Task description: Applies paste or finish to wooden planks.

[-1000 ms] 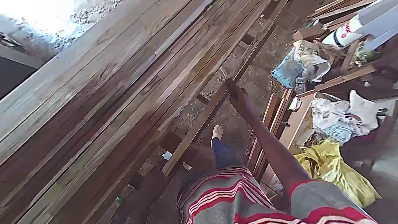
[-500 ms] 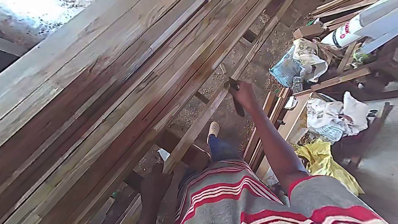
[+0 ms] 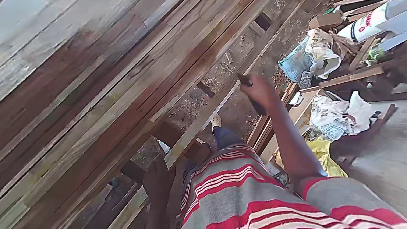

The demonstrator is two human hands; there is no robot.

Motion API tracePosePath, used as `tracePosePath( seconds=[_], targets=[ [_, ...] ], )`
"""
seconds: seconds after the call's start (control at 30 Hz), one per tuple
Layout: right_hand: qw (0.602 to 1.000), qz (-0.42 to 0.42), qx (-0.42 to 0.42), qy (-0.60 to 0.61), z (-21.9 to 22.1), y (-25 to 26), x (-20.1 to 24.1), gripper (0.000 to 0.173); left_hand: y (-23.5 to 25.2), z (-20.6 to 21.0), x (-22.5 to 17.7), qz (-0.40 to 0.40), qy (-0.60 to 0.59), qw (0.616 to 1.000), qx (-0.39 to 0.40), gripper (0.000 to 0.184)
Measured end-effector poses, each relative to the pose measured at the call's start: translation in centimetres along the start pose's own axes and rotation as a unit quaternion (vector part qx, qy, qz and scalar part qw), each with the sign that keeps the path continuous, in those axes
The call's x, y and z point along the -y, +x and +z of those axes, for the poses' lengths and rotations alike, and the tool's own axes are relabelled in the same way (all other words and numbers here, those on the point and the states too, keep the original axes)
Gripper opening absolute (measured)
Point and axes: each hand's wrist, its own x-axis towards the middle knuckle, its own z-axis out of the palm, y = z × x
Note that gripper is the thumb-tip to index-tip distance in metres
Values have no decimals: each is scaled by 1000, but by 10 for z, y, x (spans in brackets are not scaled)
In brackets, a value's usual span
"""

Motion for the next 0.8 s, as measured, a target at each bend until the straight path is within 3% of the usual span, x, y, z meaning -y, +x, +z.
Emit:
tracePosePath(
  seconds=[0.17, 0.4, 0.5, 0.6, 0.7, 0.8],
  targets=[
    [989, 9, 41, -139, 7, 19, 10, 45, -14, 18, -8, -29, 21, 998, -53, 63],
    [986, -19, 119, -113, 45, -36, 13, 41, -16, 22, -9, -27, 21, 997, -68, 59],
    [993, -36, 106, -34, 49, -44, -5, 44, -2, -2, -1, -23, -26, 998, 48, 58],
    [994, -46, 63, 73, 57, -51, -13, 48, 37, -36, 11, -48, -50, 956, 285, 54],
    [988, -65, 19, 141, 76, -49, -19, 53, 61, -35, 32, -35, -116, 923, 364, 45],
    [980, -77, 1, 181, 97, -44, -23, 55, 71, -33, 42, 2, -171, 908, 382, 43]
  ],
)
